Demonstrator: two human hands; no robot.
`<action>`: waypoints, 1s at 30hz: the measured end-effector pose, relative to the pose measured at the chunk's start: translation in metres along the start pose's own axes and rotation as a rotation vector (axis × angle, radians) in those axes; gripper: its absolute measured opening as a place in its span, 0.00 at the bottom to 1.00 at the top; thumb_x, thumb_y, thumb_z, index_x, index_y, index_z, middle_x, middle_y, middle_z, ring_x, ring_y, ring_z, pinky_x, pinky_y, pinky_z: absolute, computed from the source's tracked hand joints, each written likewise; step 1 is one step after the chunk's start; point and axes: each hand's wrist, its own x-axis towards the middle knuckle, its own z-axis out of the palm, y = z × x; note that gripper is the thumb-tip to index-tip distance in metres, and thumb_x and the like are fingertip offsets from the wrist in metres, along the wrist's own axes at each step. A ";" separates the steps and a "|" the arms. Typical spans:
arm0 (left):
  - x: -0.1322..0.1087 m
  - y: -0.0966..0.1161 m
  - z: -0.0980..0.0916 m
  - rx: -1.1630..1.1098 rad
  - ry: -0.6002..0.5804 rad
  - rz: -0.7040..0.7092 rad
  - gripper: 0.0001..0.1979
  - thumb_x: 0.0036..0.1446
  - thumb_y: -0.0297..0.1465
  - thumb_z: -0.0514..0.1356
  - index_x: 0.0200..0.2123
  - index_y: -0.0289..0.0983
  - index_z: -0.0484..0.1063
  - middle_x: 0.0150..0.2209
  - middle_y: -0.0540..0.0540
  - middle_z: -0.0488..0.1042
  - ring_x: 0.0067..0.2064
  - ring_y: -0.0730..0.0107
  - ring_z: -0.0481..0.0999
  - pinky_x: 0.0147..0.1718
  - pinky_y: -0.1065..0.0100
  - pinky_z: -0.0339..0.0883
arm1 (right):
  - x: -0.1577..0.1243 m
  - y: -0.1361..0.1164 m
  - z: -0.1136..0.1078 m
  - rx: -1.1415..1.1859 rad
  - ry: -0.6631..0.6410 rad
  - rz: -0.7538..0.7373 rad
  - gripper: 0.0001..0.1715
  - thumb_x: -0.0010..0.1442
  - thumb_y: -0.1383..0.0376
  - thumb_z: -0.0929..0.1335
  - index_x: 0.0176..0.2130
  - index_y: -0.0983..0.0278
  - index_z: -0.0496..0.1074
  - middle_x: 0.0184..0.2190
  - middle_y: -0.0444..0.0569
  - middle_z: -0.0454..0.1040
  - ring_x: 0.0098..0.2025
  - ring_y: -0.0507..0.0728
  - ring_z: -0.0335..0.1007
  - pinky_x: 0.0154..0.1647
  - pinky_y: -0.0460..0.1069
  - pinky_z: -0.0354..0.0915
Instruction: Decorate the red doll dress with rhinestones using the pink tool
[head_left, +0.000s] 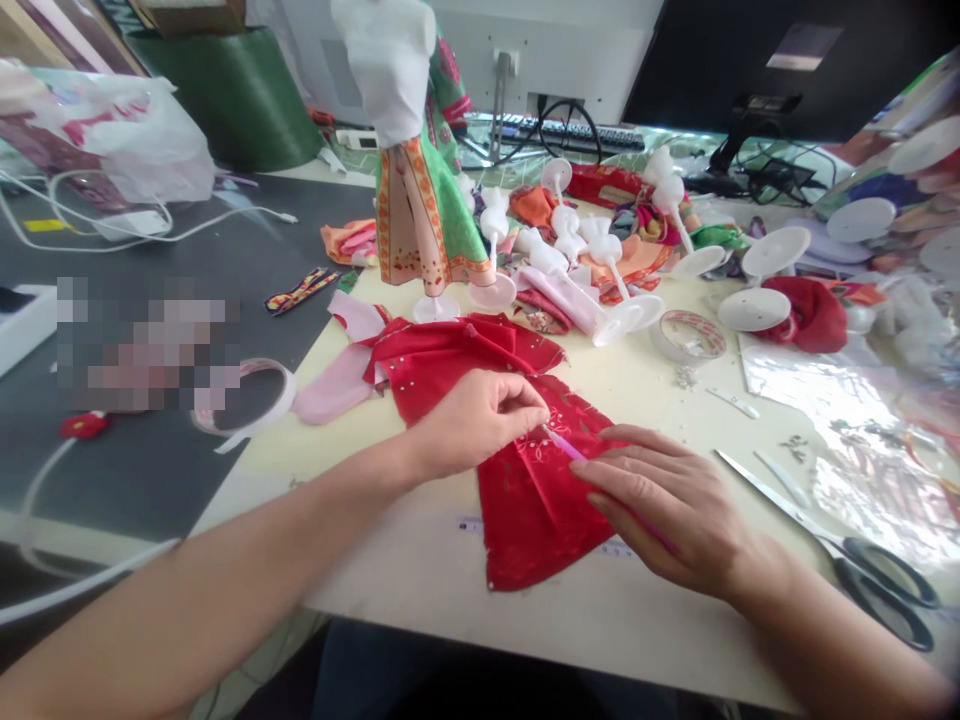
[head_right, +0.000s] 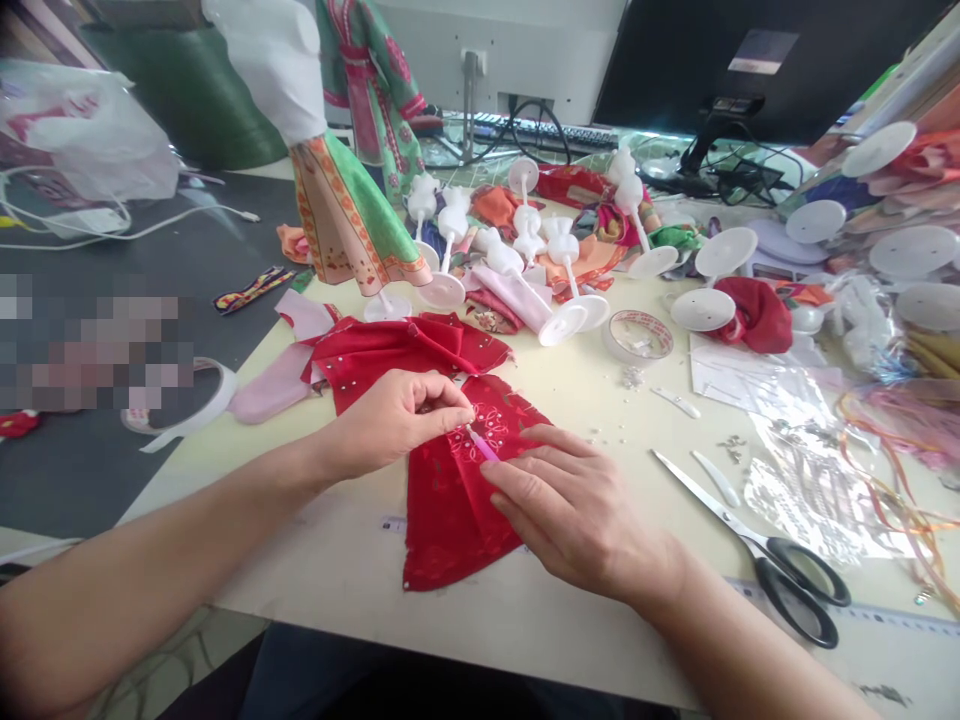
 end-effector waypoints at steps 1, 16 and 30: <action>0.000 0.000 0.000 0.015 -0.006 0.007 0.08 0.55 0.33 0.59 0.32 0.34 0.74 0.31 0.47 0.76 0.32 0.73 0.73 0.32 0.71 0.66 | 0.000 0.000 0.000 0.005 -0.005 0.004 0.16 0.59 0.72 0.64 0.48 0.67 0.67 0.30 0.48 0.76 0.31 0.52 0.73 0.44 0.54 0.71; -0.002 0.002 0.000 0.087 -0.020 0.032 0.08 0.55 0.32 0.58 0.32 0.34 0.74 0.30 0.47 0.76 0.32 0.73 0.73 0.31 0.72 0.65 | -0.002 0.001 -0.002 0.006 -0.015 -0.006 0.16 0.58 0.74 0.65 0.47 0.69 0.67 0.30 0.50 0.76 0.32 0.53 0.73 0.45 0.55 0.71; -0.001 0.001 -0.002 0.113 0.018 0.017 0.08 0.55 0.32 0.58 0.32 0.34 0.74 0.30 0.48 0.76 0.31 0.73 0.73 0.30 0.72 0.64 | -0.005 0.001 -0.003 0.026 -0.033 0.000 0.16 0.56 0.75 0.66 0.46 0.72 0.68 0.30 0.51 0.75 0.32 0.54 0.72 0.46 0.56 0.69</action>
